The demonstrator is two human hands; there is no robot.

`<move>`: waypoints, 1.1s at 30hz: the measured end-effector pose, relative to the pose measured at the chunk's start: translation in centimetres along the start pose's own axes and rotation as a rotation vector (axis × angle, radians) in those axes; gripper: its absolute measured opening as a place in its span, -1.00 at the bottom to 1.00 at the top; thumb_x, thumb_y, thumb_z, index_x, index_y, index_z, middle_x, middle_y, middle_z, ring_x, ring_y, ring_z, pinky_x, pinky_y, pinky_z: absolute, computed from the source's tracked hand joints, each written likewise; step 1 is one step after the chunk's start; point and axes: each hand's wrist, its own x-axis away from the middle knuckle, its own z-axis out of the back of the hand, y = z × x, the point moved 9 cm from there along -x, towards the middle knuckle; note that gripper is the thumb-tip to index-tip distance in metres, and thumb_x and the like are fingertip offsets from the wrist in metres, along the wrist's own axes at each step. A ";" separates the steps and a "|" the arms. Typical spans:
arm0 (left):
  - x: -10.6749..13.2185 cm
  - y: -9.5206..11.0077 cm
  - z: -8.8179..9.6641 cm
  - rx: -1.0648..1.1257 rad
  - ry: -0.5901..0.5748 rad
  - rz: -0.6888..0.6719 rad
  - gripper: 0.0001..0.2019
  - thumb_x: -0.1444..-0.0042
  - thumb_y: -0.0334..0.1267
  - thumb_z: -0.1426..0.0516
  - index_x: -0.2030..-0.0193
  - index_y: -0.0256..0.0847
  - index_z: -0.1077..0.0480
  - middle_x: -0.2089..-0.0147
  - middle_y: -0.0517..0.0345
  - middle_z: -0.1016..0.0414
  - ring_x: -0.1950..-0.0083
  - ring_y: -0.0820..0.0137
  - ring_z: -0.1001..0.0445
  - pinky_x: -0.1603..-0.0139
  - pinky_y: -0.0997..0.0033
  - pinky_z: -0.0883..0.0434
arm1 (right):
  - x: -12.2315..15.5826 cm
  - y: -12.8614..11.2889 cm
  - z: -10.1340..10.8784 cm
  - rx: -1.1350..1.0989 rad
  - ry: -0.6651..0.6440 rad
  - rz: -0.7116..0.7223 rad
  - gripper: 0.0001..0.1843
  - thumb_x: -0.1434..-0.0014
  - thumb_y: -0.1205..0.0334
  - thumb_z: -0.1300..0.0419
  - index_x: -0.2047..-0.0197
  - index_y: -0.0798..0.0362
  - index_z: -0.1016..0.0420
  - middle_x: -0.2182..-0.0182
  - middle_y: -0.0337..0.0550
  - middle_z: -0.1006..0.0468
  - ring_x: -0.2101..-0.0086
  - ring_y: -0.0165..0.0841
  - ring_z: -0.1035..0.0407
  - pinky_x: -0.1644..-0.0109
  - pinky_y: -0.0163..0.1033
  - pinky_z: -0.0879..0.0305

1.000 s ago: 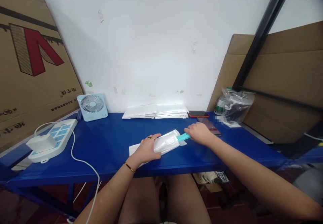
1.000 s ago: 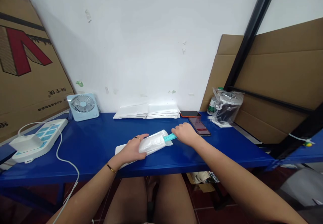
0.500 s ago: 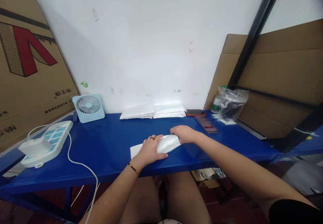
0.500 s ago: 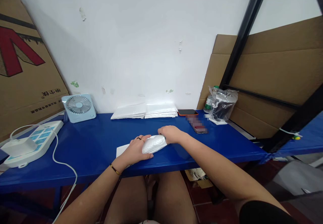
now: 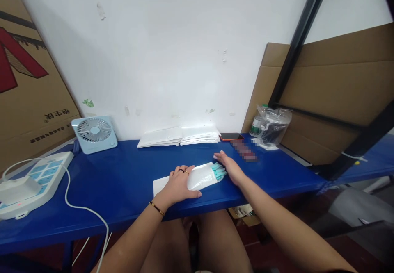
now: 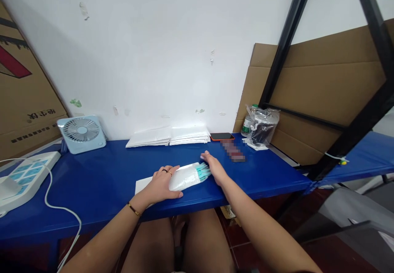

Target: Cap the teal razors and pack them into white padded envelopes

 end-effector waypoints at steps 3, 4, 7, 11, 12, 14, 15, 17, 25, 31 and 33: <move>-0.3 0.1 0.3 -0.006 -0.052 -0.036 -0.03 0.23 0.26 -0.18 -0.32 -0.07 0.01 -0.23 -0.12 -0.14 -0.21 -0.02 -0.09 -0.14 0.02 -0.09 | 0.8 -1.0 -4.0 -0.076 -0.136 0.017 -0.25 -0.25 -0.21 0.39 -0.19 0.08 -0.25 -0.13 0.04 -0.35 -0.14 -0.24 -0.21 -0.18 -0.08 -0.14; -0.5 0.1 0.6 -0.008 -0.084 -0.063 -0.05 0.21 0.23 -0.19 -0.32 -0.07 0.02 -0.25 -0.11 -0.14 -0.23 0.00 -0.08 -0.17 0.01 -0.05 | 1.1 -1.6 -4.4 -0.083 -0.146 0.047 -0.27 -0.25 -0.21 0.38 -0.19 0.07 -0.26 -0.13 0.03 -0.34 -0.14 -0.24 -0.21 -0.18 -0.08 -0.14; -1.2 0.1 1.6 -0.034 -0.218 -0.200 -0.19 0.12 0.02 -0.22 -0.29 0.07 -0.03 -0.26 0.04 -0.19 -0.29 0.08 -0.03 -0.25 -0.05 0.13 | 2.1 -3.2 -2.9 -0.023 -0.115 0.169 -0.39 -0.27 -0.15 0.24 -0.12 0.02 -0.34 -0.11 -0.04 -0.38 -0.12 -0.24 -0.23 -0.20 -0.09 -0.11; -2.4 -0.6 3.4 -0.129 -0.249 -0.278 -0.38 -0.01 -0.43 -0.07 -0.19 0.24 -0.16 -0.27 0.28 -0.20 -0.36 0.18 0.08 -0.26 -0.16 0.30 | 4.1 -4.5 -1.3 0.257 -0.253 0.320 -0.62 -0.19 -0.02 -0.05 0.04 -0.03 -0.48 -0.04 -0.13 -0.43 -0.09 -0.23 -0.24 -0.21 -0.06 -0.09; -2.6 -0.8 4.1 -0.141 -0.197 -0.255 -0.38 -0.03 -0.50 0.00 -0.18 0.23 -0.18 -0.29 0.29 -0.18 -0.37 0.21 0.08 -0.27 -0.14 0.28 | 4.6 -4.6 -1.3 0.309 -0.306 0.343 -0.65 -0.17 0.02 -0.09 0.05 -0.04 -0.49 -0.04 -0.13 -0.43 -0.08 -0.23 -0.25 -0.19 -0.08 -0.12; -2.4 -0.8 5.0 -0.113 -0.091 -0.210 -0.39 -0.06 -0.54 0.08 -0.20 0.15 -0.18 -0.30 0.25 -0.16 -0.35 0.27 0.00 -0.30 -0.03 0.16 | 5.6 -4.8 -1.8 0.369 -0.377 0.374 -0.67 -0.15 0.07 -0.11 0.04 -0.04 -0.48 -0.01 -0.13 -0.45 -0.03 -0.24 -0.30 -0.13 -0.11 -0.20; -1.9 -0.6 5.2 -0.075 -0.058 -0.198 -0.43 -0.10 -0.50 0.08 -0.22 0.08 -0.17 -0.30 0.20 -0.17 -0.32 0.29 -0.06 -0.30 0.06 0.08 | 6.0 -4.9 -2.1 0.389 -0.383 0.382 -0.66 -0.15 0.08 -0.12 0.02 -0.05 -0.46 0.01 -0.12 -0.45 0.00 -0.25 -0.32 -0.09 -0.12 -0.24; -0.3 0.0 4.9 0.023 -0.038 -0.193 -0.52 -0.16 -0.30 0.02 -0.24 -0.04 -0.16 -0.28 0.11 -0.19 -0.27 0.29 -0.16 -0.27 0.22 -0.07 | 6.5 -5.3 -2.8 0.435 -0.345 0.411 -0.64 -0.14 0.09 -0.14 -0.01 -0.06 -0.44 -0.01 -0.10 -0.42 0.00 -0.24 -0.32 -0.07 -0.12 -0.26; 4.9 0.2 2.5 0.056 -0.045 -0.108 -0.26 0.11 0.04 -0.22 -0.24 -0.10 -0.18 -0.34 0.01 -0.07 -0.32 0.21 -0.09 -0.28 0.25 -0.11 | 8.4 -6.3 -7.8 0.603 -0.469 0.534 -0.31 0.05 0.07 -0.29 -0.17 -0.08 -0.30 -0.19 -0.02 -0.23 -0.18 -0.14 -0.08 -0.22 -0.05 -0.07; 4.1 0.5 2.1 -0.049 -0.049 -0.054 -0.22 0.15 0.15 -0.21 -0.23 -0.10 -0.20 -0.30 -0.01 -0.15 -0.26 0.16 -0.20 -0.19 0.23 -0.23 | 8.0 -6.5 -7.4 0.627 -0.559 0.487 -0.38 0.05 0.08 -0.29 -0.12 -0.07 -0.37 -0.16 -0.03 -0.29 -0.14 -0.15 -0.16 -0.19 -0.06 -0.10; 3.6 0.8 2.3 -0.115 -0.028 -0.057 -0.29 0.11 0.09 -0.21 -0.20 -0.10 -0.23 -0.27 -0.02 -0.21 -0.19 0.15 -0.29 -0.13 0.24 -0.29 | 7.7 -6.7 -7.4 0.639 -0.546 0.520 -0.37 0.08 0.06 -0.32 -0.10 -0.06 -0.39 -0.13 -0.03 -0.33 -0.11 -0.15 -0.20 -0.15 -0.09 -0.15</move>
